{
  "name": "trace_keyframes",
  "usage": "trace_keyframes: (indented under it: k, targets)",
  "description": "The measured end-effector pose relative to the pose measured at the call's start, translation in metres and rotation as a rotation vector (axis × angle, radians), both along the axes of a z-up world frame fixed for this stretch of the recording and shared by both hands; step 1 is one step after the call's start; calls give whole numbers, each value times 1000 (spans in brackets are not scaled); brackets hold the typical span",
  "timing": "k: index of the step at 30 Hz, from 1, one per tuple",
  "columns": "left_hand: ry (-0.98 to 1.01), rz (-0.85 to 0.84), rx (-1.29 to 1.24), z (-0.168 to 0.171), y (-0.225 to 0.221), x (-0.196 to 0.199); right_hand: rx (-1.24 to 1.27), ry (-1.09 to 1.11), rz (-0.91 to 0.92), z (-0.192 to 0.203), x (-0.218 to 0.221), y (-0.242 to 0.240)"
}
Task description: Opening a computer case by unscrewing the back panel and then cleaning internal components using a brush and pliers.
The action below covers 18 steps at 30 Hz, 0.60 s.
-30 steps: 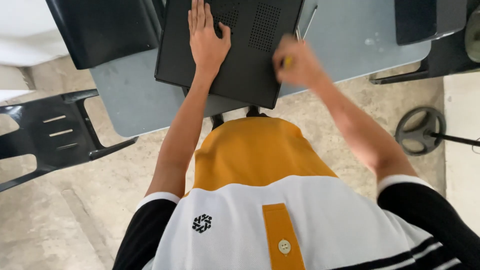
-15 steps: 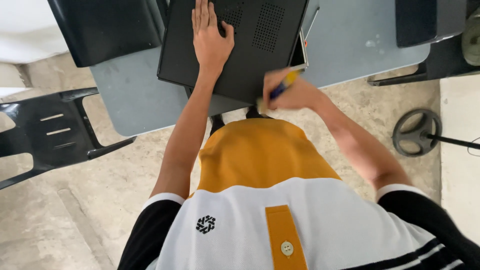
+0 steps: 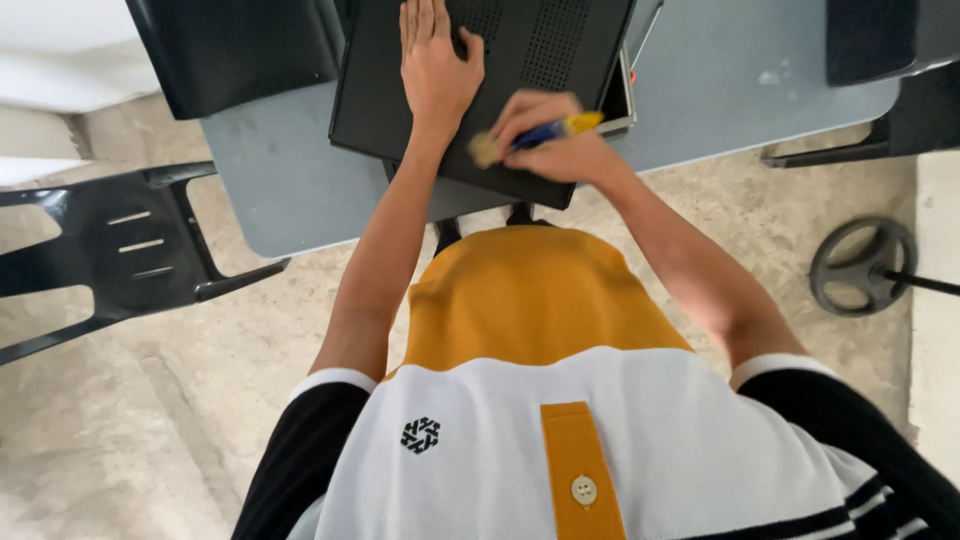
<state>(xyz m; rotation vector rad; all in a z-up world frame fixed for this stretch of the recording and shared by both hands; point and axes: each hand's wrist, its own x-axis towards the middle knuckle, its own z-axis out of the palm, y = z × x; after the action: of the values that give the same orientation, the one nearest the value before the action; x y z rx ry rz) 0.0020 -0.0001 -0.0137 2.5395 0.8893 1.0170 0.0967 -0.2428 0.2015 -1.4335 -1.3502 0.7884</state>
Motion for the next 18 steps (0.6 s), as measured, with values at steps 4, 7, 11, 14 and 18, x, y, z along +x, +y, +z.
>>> trace_keyframes:
  k: [4, 7, 11, 14, 18]
  targets:
    - [28, 14, 6, -1, 3, 2, -257, -22, 262, 6, -12, -5]
    - [18, 22, -3, 1, 1, -2, -456, -30, 294, 34, 3, -14]
    - [-35, 22, -5, -10, 2, 2, 77, -65, 76, 17, -3, -4]
    - [6, 6, -20, 2, 2, 1, -100, 16, 254, 10, -1, -16]
    - [63, 14, -35, 8, -1, -1, -830, -251, -67, -8, 72, -46]
